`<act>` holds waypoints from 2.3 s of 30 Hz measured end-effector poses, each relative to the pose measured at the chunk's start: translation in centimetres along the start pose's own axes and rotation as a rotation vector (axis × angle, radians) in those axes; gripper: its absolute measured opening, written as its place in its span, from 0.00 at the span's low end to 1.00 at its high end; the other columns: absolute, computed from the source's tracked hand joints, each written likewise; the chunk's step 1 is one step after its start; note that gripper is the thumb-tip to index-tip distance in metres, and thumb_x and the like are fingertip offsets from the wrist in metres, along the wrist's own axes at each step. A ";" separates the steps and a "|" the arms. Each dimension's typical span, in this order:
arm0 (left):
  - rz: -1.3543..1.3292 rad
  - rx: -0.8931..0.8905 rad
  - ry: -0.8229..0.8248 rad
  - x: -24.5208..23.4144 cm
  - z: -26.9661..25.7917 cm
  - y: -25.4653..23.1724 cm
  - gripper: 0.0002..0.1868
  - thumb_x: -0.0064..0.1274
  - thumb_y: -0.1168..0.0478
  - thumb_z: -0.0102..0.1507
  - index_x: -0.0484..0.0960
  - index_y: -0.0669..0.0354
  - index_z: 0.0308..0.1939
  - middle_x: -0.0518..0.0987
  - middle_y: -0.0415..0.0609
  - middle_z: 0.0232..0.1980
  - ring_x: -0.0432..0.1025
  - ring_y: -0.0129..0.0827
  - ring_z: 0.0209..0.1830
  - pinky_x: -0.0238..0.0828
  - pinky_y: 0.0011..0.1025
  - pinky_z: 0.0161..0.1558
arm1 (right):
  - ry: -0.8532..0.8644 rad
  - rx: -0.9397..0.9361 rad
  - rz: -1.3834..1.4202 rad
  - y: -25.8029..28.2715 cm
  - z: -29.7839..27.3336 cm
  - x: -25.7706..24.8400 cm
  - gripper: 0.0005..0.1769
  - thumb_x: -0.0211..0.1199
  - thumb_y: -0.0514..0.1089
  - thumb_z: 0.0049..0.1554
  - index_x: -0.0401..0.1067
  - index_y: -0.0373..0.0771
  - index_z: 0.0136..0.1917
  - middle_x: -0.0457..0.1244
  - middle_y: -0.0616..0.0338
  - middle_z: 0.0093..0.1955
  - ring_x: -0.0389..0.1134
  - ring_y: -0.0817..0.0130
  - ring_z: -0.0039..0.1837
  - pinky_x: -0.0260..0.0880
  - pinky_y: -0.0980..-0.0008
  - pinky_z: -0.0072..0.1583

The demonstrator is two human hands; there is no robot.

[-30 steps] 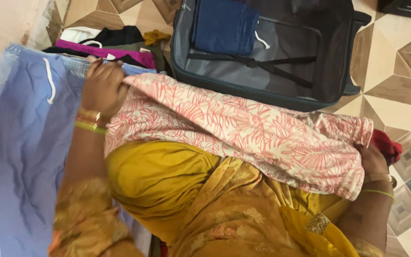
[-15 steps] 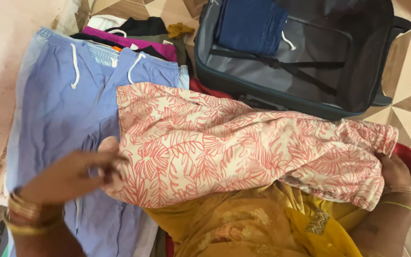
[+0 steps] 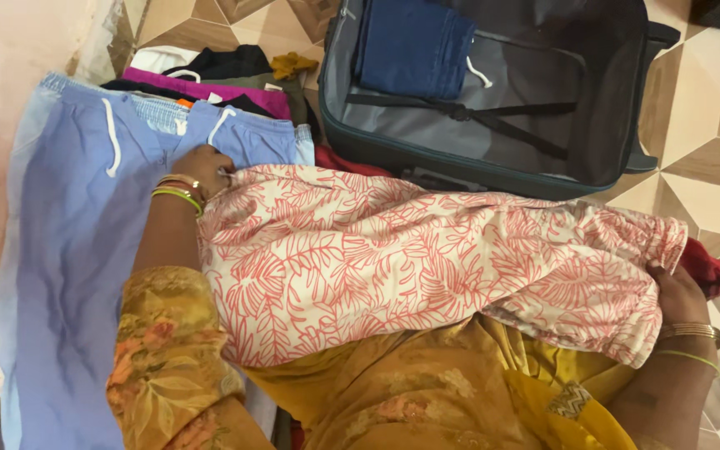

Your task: The person opens a suitcase and then folds a pair of blue jeans and a patterned pink garment by hand before placing them into the suitcase.

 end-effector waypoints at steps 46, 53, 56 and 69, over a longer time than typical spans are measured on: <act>-0.161 -0.557 -0.778 -0.5 2.1 6.7 0.08 0.58 0.62 0.65 0.84 0.61 0.46 0.82 0.64 0.45 0.75 0.63 0.45 0.71 0.52 0.43 | 0.004 -0.020 0.027 -0.7 0.7 0.6 0.18 0.53 0.42 0.70 0.68 0.38 0.71 0.65 0.64 0.65 0.64 0.74 0.63 0.64 0.70 0.64; -0.251 -0.353 -0.787 -1.2 2.0 8.5 0.11 0.63 0.61 0.65 0.82 0.63 0.48 0.83 0.62 0.48 0.77 0.57 0.48 0.73 0.48 0.50 | -0.004 -0.022 0.095 -0.4 0.9 1.4 0.19 0.53 0.41 0.69 0.67 0.40 0.73 0.65 0.64 0.65 0.64 0.74 0.63 0.64 0.71 0.64; -0.387 -0.280 -0.852 -2.2 1.3 8.0 0.20 0.65 0.63 0.61 0.77 0.69 0.53 0.81 0.64 0.46 0.76 0.53 0.45 0.71 0.45 0.47 | 0.011 0.013 0.126 -0.5 1.4 1.3 0.18 0.53 0.41 0.69 0.67 0.40 0.71 0.65 0.63 0.64 0.65 0.73 0.62 0.66 0.70 0.63; -0.917 -0.832 -0.187 0.7 -6.8 6.7 0.21 0.53 0.50 0.67 0.80 0.64 0.54 0.82 0.45 0.43 0.77 0.32 0.39 0.74 0.39 0.42 | -0.017 0.021 -0.080 -0.8 1.8 0.4 0.20 0.53 0.44 0.69 0.67 0.38 0.72 0.65 0.63 0.65 0.64 0.73 0.62 0.63 0.71 0.62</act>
Point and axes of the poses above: each hand's wrist, its own z-axis towards the middle knuckle, its own x-axis out of the palm, y = z × x, the point moved 1 cm from there along z, towards the middle knuckle
